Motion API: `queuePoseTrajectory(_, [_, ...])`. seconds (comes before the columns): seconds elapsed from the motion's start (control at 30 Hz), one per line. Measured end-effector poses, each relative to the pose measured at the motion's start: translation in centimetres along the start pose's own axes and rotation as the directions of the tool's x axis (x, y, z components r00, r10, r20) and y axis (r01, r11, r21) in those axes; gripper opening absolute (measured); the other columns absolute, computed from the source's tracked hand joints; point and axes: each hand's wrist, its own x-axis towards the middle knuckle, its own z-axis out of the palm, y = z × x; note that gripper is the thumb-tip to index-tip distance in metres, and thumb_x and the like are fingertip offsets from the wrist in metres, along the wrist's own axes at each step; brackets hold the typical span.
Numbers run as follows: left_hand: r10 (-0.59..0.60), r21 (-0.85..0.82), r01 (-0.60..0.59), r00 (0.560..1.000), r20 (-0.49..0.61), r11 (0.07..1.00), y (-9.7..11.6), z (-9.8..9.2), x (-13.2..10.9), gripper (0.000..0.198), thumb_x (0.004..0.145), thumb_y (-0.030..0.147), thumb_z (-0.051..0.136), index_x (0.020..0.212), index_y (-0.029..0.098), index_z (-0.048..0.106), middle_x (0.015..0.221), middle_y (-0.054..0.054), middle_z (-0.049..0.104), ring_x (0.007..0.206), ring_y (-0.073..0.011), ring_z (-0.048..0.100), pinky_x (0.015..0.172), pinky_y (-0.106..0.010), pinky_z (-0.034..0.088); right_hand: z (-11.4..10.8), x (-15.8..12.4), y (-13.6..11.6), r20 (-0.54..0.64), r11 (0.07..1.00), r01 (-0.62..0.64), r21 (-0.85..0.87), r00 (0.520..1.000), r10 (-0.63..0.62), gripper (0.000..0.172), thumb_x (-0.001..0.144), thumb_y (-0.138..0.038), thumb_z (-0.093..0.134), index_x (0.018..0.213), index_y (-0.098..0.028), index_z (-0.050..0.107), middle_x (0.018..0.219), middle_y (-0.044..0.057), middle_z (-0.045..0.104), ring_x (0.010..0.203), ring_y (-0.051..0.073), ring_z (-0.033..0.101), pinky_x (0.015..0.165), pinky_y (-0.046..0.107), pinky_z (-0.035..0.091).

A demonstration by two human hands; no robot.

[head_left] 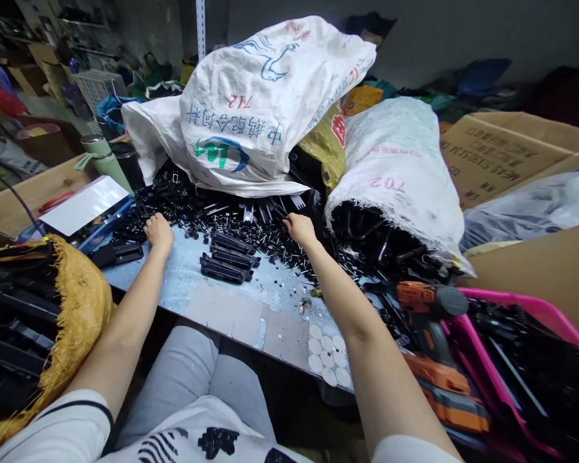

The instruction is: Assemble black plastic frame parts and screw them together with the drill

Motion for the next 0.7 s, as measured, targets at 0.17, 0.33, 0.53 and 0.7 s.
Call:
queuePoseTrajectory(0.17, [0.233, -0.208, -0.221, 0.972, 0.035, 0.953, 3.2, -0.5, -6.2, 0.032, 0.092, 0.025, 0.044, 0.12, 0.01, 0.05, 0.116, -0.016, 0.057, 0.111, -0.0261, 0.054, 0.097, -0.04, 0.042, -1.3, -5.5, -2.9, 0.159, 0.487, -0.121, 0.865, 0.987, -0.038, 0.039, 0.088, -0.041, 0.05, 0.122, -0.022, 0.045, 0.091, 0.003, 0.066, 0.079, 0.016, 0.063, 0.074, 0.033, 0.052])
queuePoseTrajectory(0.33, [0.342, -0.609, -0.122, 0.903, 0.26, 0.784, 6.3, -0.9, -14.9, 0.035, 0.09, 0.036, 0.046, 0.114, 0.012, 0.056, 0.084, -0.006, 0.064, 0.069, -0.0159, 0.062, 0.069, -0.03, 0.051, -1.5, -13.6, -5.7, 0.425, 0.001, -0.428, 0.904, 0.897, -0.12, 0.054, 0.084, -0.059, 0.049, 0.122, -0.022, 0.043, 0.082, 0.003, 0.064, 0.059, 0.012, 0.06, 0.056, 0.027, 0.054])
queuePoseTrajectory(0.53, [0.343, -0.768, 0.247, 0.784, 0.517, 0.592, 7.0, -1.6, -20.2, 0.037, 0.079, 0.042, 0.06, 0.104, 0.014, 0.053, 0.086, -0.004, 0.062, 0.06, -0.0115, 0.061, 0.046, -0.021, 0.047, -0.4, -22.8, -7.9, 0.624, 0.623, -0.312, 0.717, 0.686, -0.374, 0.046, 0.082, -0.05, 0.06, 0.115, -0.018, 0.059, 0.086, 0.005, 0.063, 0.075, 0.018, 0.062, 0.071, 0.032, 0.051])
queuePoseTrajectory(0.7, [0.311, -0.724, 0.256, 0.775, 0.55, 0.641, 6.6, -1.3, -21.7, 0.043, 0.071, 0.037, 0.07, 0.104, 0.014, 0.055, 0.081, -0.002, 0.062, 0.052, -0.0076, 0.055, 0.048, -0.02, 0.046, 0.9, -26.1, -10.0, 0.178, 0.979, 0.068, 0.193, 0.979, -0.103, 0.056, 0.086, -0.052, 0.054, 0.133, -0.022, 0.051, 0.119, 0.016, 0.055, 0.112, 0.031, 0.048, 0.094, 0.045, 0.037])
